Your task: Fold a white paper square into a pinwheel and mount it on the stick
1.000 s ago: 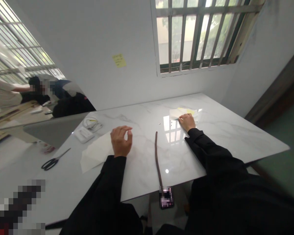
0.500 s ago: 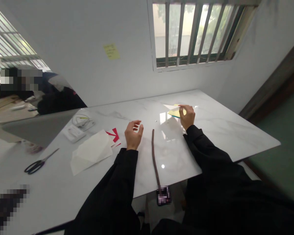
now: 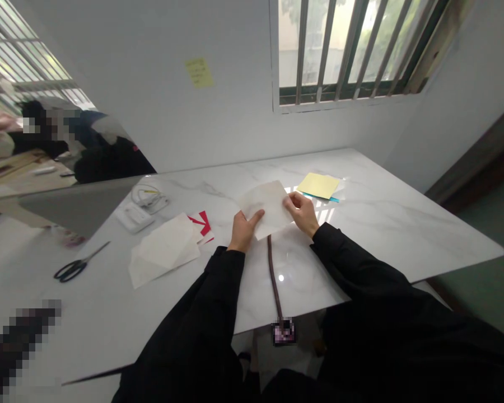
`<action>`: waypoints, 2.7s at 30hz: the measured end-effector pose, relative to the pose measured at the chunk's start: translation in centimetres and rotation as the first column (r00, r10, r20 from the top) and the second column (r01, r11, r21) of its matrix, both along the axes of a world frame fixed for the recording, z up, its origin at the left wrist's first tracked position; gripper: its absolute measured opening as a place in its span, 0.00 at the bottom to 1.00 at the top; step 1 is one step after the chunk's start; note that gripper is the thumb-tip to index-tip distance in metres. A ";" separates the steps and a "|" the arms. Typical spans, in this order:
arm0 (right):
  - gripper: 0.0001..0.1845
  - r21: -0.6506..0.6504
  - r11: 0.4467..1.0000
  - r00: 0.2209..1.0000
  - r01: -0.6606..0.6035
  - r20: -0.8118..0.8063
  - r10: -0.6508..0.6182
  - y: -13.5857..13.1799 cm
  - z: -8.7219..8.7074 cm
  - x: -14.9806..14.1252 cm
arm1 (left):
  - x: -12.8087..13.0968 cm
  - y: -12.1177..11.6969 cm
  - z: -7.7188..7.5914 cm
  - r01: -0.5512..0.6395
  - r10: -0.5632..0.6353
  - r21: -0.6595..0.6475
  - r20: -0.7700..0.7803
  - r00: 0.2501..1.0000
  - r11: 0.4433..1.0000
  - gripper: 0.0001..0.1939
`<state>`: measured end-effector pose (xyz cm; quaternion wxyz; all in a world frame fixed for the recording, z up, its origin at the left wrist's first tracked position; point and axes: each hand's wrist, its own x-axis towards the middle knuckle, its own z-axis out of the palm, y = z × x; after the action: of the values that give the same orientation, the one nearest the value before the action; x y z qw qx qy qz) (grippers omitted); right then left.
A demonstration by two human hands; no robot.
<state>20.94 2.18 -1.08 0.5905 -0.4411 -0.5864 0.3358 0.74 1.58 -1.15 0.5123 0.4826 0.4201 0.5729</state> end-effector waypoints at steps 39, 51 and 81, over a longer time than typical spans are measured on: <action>0.09 -0.416 0.854 0.856 -0.314 -0.513 0.065 1.5 -1.5 0.5 | -0.9 -1.5 2.2 0.390 -0.339 -0.122 0.306 0.890 0.913 0.36; 0.17 -0.383 0.856 0.905 -0.348 -0.375 0.200 1.6 -2.3 0.5 | -0.4 -1.4 2.1 0.263 -0.221 -0.131 0.268 0.938 0.956 0.34; 0.31 -0.365 0.855 0.929 -0.368 -0.122 0.348 1.2 -1.9 1.2 | -0.6 0.3 -0.8 -0.030 0.037 -0.097 0.076 0.996 0.995 0.34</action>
<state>22.17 3.43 -2.97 0.4353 -0.4219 -0.5659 0.5588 0.17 1.91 -1.90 0.5410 0.4280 0.4348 0.5789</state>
